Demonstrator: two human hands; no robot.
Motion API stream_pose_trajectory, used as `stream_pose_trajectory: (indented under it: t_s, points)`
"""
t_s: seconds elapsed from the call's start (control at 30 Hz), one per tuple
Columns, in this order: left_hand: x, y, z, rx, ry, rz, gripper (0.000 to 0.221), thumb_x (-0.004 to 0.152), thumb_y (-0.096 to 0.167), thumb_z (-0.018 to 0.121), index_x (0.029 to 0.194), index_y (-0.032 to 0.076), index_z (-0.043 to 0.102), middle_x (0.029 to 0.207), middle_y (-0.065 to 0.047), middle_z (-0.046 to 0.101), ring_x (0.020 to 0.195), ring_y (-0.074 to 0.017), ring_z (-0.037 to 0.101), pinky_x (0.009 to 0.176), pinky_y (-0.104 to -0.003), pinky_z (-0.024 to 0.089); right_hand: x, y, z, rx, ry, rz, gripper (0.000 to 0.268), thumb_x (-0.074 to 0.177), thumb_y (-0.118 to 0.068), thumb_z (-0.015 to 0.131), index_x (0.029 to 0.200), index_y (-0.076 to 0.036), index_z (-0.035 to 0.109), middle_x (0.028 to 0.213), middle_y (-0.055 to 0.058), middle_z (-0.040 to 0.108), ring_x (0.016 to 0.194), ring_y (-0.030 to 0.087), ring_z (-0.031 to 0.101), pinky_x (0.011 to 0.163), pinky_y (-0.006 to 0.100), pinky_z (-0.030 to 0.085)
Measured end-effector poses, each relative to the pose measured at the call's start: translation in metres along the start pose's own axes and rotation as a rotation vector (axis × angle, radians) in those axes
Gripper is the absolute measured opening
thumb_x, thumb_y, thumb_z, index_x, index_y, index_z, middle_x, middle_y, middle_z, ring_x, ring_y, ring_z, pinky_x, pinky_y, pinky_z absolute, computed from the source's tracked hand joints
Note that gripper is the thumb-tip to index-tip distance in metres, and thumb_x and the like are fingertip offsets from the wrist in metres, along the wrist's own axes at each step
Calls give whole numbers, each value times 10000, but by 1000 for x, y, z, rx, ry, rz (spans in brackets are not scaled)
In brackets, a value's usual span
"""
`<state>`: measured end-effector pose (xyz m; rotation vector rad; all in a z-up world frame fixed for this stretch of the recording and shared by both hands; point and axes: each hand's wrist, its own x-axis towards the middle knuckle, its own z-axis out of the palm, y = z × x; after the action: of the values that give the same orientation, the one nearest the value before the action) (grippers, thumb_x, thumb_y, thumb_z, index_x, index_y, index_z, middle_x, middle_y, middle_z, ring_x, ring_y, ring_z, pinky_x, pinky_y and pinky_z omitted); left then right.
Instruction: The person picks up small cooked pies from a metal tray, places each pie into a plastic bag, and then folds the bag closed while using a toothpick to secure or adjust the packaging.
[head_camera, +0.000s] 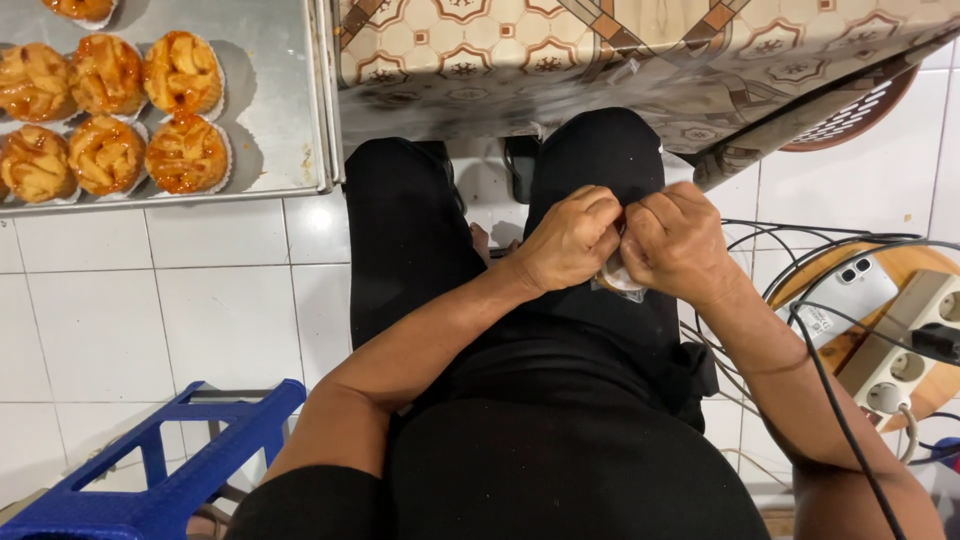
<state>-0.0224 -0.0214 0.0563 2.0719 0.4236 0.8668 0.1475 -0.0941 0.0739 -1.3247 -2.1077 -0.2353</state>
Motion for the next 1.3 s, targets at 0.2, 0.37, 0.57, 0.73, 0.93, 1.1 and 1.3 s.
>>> stream_pose_trajectory:
  t_s: [0.2,0.37,0.57,0.73,0.93,1.1,1.3]
  points:
    - [-2,-3,-1,-181,39,-60,112,871,-7,592,790,65,563,747,-71,537,740,-316,599,648,-366,515,24,-1,-7,134,49,-5,63,778,-18,590,733,-53,564,648,68,511,552,266,570,856,402,512]
    - [-5,6,-2,-248,85,-145,107,861,-12,612,792,70,609,738,-58,581,710,-268,624,632,-327,519,8,21,-3,138,62,27,87,829,16,628,798,-46,576,734,92,568,728,323,601,831,445,466]
    - [-7,6,-2,-308,101,-196,80,858,-42,601,857,27,641,742,-100,588,724,-297,649,644,-345,531,10,-4,-18,82,46,27,70,855,15,671,850,-36,623,830,92,639,727,272,617,872,453,444]
    - [-5,2,1,-246,61,-138,76,842,-43,605,869,25,628,758,-118,590,747,-370,647,644,-401,537,23,-17,-20,41,34,-3,68,869,21,626,812,-15,633,781,100,635,655,240,619,907,443,462]
    - [-9,-3,1,-239,36,-121,87,830,-39,600,867,37,621,763,-121,579,759,-380,635,652,-408,540,26,-11,-10,-37,21,-91,26,836,-5,576,816,2,592,722,112,540,587,264,583,830,439,496]
    - [-10,-2,3,-273,61,-145,78,839,-30,602,837,48,601,743,-102,560,744,-362,636,644,-389,532,15,-2,-2,91,-19,-19,41,821,-19,570,861,-8,568,739,111,495,672,326,577,732,425,490]
    - [-8,9,1,-284,98,-114,92,828,-31,600,793,43,558,710,-112,520,687,-363,605,613,-387,511,-4,0,5,106,-73,32,26,845,-40,551,862,-42,532,748,106,475,738,356,585,687,420,500]
